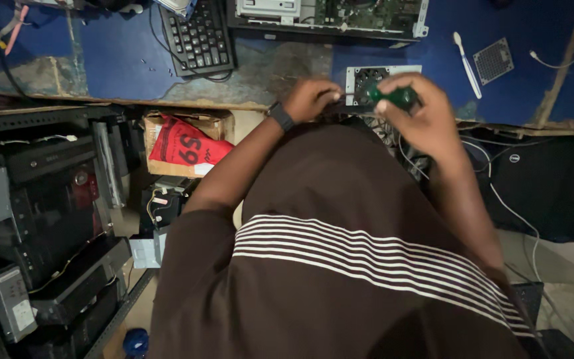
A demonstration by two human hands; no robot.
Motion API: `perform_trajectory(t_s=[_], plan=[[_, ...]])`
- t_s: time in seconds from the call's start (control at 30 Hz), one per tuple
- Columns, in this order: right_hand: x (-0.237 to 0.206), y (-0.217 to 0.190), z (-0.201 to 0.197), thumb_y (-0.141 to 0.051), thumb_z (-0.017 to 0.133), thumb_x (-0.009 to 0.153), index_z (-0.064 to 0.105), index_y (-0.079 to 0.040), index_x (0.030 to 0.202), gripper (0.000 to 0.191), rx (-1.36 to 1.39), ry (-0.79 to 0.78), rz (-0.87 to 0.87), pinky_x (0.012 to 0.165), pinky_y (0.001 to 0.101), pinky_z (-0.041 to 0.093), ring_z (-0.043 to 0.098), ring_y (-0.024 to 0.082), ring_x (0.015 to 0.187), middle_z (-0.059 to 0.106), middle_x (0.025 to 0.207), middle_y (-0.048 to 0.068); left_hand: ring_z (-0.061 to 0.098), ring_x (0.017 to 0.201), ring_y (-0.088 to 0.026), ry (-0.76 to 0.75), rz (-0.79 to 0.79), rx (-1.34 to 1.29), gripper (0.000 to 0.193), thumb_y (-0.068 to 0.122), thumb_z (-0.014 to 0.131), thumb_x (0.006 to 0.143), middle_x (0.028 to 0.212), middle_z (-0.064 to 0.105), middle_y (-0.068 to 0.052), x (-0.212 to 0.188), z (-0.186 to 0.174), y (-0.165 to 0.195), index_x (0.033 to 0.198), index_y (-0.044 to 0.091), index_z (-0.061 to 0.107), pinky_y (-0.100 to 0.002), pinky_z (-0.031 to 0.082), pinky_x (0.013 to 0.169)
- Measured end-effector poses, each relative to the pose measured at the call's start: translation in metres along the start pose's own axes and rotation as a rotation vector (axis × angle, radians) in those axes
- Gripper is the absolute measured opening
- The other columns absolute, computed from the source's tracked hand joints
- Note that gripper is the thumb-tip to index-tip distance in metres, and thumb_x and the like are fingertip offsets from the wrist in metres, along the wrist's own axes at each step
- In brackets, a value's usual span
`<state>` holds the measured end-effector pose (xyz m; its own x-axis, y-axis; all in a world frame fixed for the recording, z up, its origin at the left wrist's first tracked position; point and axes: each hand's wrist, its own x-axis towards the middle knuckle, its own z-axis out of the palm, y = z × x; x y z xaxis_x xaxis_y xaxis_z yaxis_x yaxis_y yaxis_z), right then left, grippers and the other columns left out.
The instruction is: The person sits at a repair bench and uses a screwdriver to unscrew screws from a computer power supply unit, repositioning the unit and working on different sides while removing fasteners by hand.
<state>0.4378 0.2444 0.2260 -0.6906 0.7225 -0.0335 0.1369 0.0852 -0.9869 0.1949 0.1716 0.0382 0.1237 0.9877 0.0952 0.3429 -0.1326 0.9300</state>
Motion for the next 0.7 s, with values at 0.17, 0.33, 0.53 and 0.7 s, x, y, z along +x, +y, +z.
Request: perform_trajectory(t_s=[0.17,0.33,0.53,0.7], plan=[[0.024,0.010,0.002,0.006,0.067,0.107,0.059,0.005,0.126,0.021,-0.081,0.056,0.024,0.084,0.0270,0.059,0.071,0.014,0.096,0.068,0.114,0.011,0.071,0.093,-0.030,0.028,0.103,-0.066,0.014,0.008,0.072,0.094,0.100,0.073,-0.014,0.036,0.012,-0.011,0.107,0.004,0.075,-0.038,0.055,0.083],[0.040,0.015,-0.003,0.007,0.065,0.106,0.057,0.005,0.125,0.021,-0.110,0.087,0.002,0.082,0.0276,0.060,0.072,0.013,0.095,0.067,0.118,0.010,0.069,0.091,-0.030,0.029,0.161,-0.035,0.011,0.006,0.072,0.092,0.095,0.070,-0.013,0.059,0.010,-0.005,0.102,0.005,0.075,-0.039,0.054,0.081],[0.045,0.032,-0.001,0.006,0.065,0.109,0.055,0.003,0.128,0.022,-0.020,0.090,-0.021,0.084,0.0280,0.061,0.072,0.014,0.097,0.066,0.122,0.011,0.067,0.093,-0.037,0.027,0.187,0.119,0.011,0.005,0.073,0.091,0.098,0.070,-0.015,0.062,0.007,-0.004,0.102,0.004,0.071,-0.044,0.052,0.080],[0.047,0.039,0.003,0.005,0.065,0.109,0.055,0.004,0.127,0.021,-0.093,0.085,-0.056,0.083,0.0287,0.062,0.073,0.015,0.097,0.067,0.120,0.012,0.068,0.092,-0.036,0.014,0.194,0.117,0.012,0.003,0.074,0.091,0.097,0.071,-0.015,0.059,0.004,-0.007,0.102,0.003,0.072,-0.043,0.053,0.081]])
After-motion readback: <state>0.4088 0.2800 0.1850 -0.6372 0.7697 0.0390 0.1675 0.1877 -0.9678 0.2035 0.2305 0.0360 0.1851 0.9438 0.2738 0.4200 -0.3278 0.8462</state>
